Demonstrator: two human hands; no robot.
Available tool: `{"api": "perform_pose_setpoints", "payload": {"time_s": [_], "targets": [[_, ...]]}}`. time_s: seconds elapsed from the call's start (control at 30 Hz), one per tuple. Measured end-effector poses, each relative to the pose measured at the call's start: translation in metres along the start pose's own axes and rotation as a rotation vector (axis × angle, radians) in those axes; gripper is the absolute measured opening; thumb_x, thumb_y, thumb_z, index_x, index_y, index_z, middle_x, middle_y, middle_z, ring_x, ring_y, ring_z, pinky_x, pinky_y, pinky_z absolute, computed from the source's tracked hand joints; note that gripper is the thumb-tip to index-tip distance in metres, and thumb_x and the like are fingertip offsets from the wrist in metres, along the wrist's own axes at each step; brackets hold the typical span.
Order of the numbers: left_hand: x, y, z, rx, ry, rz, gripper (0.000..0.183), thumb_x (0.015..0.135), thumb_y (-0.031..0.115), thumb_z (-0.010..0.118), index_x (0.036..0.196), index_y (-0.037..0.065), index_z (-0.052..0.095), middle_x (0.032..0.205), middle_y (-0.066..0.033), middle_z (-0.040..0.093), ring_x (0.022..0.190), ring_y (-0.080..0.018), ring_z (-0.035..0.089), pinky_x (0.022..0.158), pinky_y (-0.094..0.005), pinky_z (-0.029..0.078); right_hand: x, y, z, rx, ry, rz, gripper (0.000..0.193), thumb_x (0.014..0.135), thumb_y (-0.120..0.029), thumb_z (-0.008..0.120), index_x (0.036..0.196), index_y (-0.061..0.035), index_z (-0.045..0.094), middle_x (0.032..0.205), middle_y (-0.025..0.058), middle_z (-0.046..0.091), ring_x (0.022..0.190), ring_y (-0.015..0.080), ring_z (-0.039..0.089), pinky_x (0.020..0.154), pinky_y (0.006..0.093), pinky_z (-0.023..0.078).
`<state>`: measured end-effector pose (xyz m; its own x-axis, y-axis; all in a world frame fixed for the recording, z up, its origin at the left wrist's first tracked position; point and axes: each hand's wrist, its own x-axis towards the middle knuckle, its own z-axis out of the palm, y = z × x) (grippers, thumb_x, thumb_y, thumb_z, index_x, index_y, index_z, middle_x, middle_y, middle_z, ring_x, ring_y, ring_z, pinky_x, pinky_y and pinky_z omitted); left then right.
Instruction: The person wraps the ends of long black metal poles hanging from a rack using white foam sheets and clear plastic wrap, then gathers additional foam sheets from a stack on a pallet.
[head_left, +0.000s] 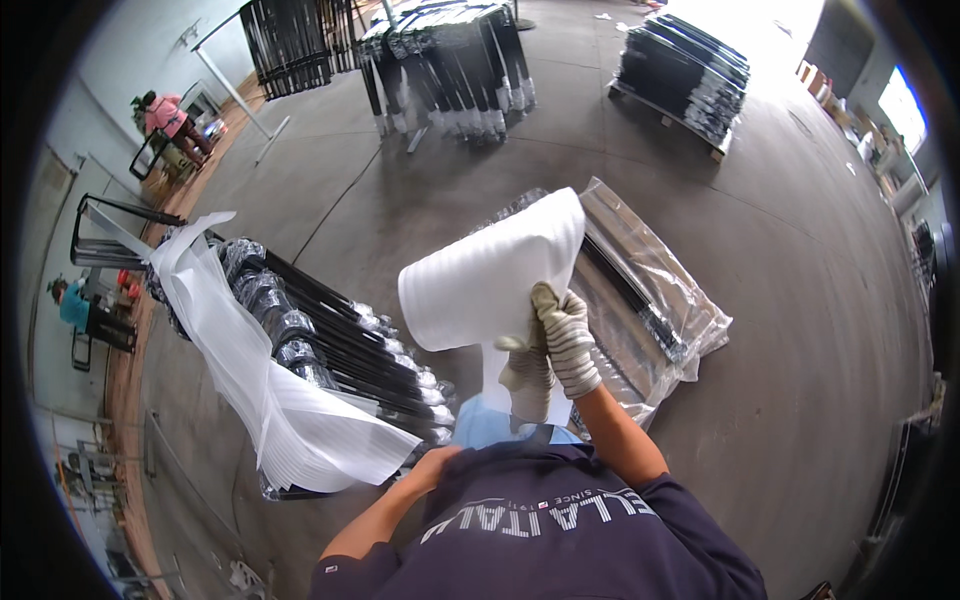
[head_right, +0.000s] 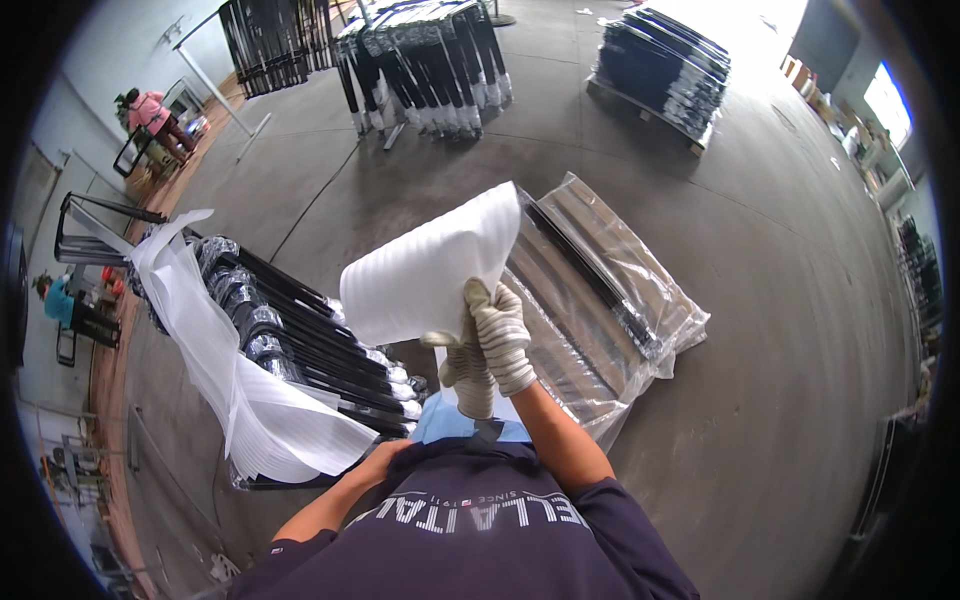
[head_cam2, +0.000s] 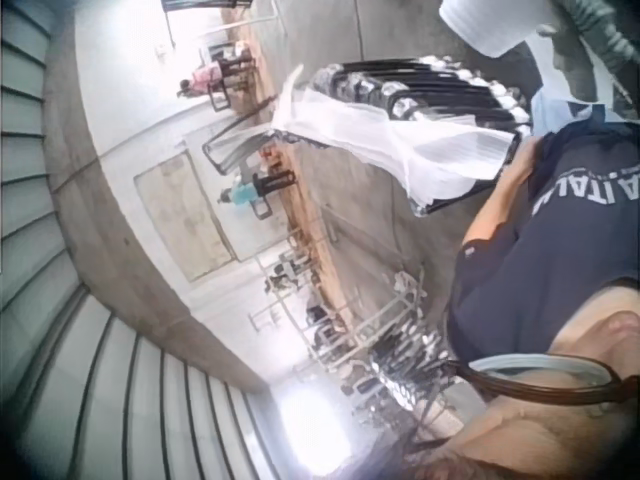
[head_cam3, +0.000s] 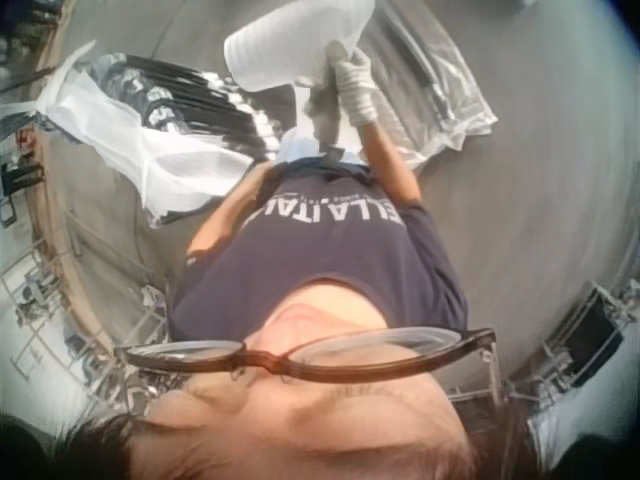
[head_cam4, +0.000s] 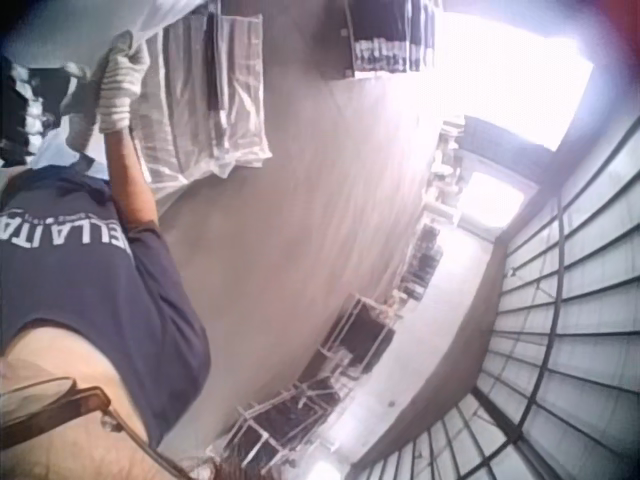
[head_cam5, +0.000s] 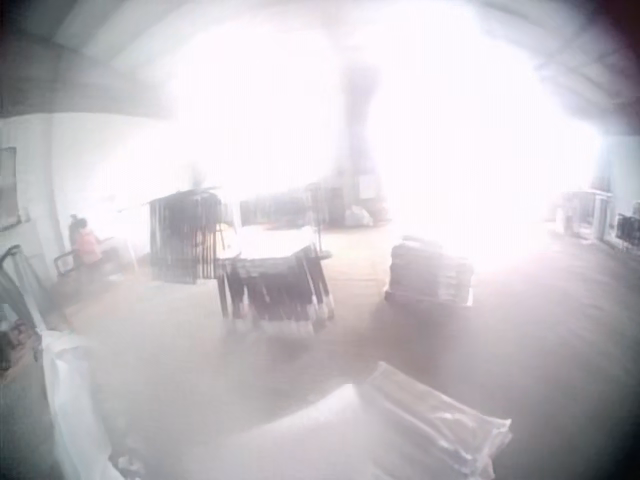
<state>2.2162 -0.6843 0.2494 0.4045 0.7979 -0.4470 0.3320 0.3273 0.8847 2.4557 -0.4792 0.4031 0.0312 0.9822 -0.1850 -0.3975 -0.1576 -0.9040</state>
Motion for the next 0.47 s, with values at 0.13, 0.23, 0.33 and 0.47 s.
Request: {"api": "perform_pose_setpoints", "payload": {"time_s": [0.13,0.23,0.33,0.47], "targets": [[0.038,0.076,-0.008,0.553,-0.006,0.257,0.037,0.065,-0.008,0.049,0.100,0.005,0.049,0.091,-0.0134,0.047,0.089,-0.0319,0.051,0.072,-0.0323,0.041,0.020,-0.012,-0.014,-0.153,-0.075,0.046,0.021,0.082,-0.022,0.057,0.087,-0.0017,0.060,0.070,-0.0009,0.057,0.061,0.0063,0.048,0.055,0.0210,0.039],[0.069,0.098,-0.016,0.610,-0.077,0.305,0.050,0.057,-0.015,0.049,0.102,0.006,0.045,0.093,-0.0134,0.046,0.090,-0.0323,0.051,0.072,-0.0339,0.042,0.036,-0.007,-0.029,-0.098,-0.071,0.065,0.023,0.080,-0.023,0.061,0.082,-0.0005,0.061,0.067,-0.0026,0.057,0.058,0.0045,0.047,0.052,0.0203,0.039],[0.139,0.078,-0.014,1.267,-0.045,0.611,0.009,0.074,0.017,0.047,0.077,0.009,0.048,0.074,-0.0063,0.047,0.075,-0.0241,0.053,0.061,-0.0359,0.041,0.056,-0.007,-0.039,-0.075,-0.049,0.057,0.020,0.081,-0.023,0.059,0.082,-0.0028,0.059,0.061,-0.0020,0.054,0.052,0.0054,0.044,0.047,0.0208,0.036],[0.147,0.104,-0.036,1.144,0.031,0.540,0.008,0.071,0.014,0.053,0.076,0.009,0.050,0.077,-0.0058,0.048,0.078,-0.0218,0.054,0.065,-0.0351,0.043,0.081,-0.014,-0.043,-0.082,-0.023,0.046,0.021,0.081,-0.023,0.059,0.085,-0.0026,0.060,0.063,-0.0015,0.055,0.053,0.0055,0.045,0.048,0.0205,0.037]]}}
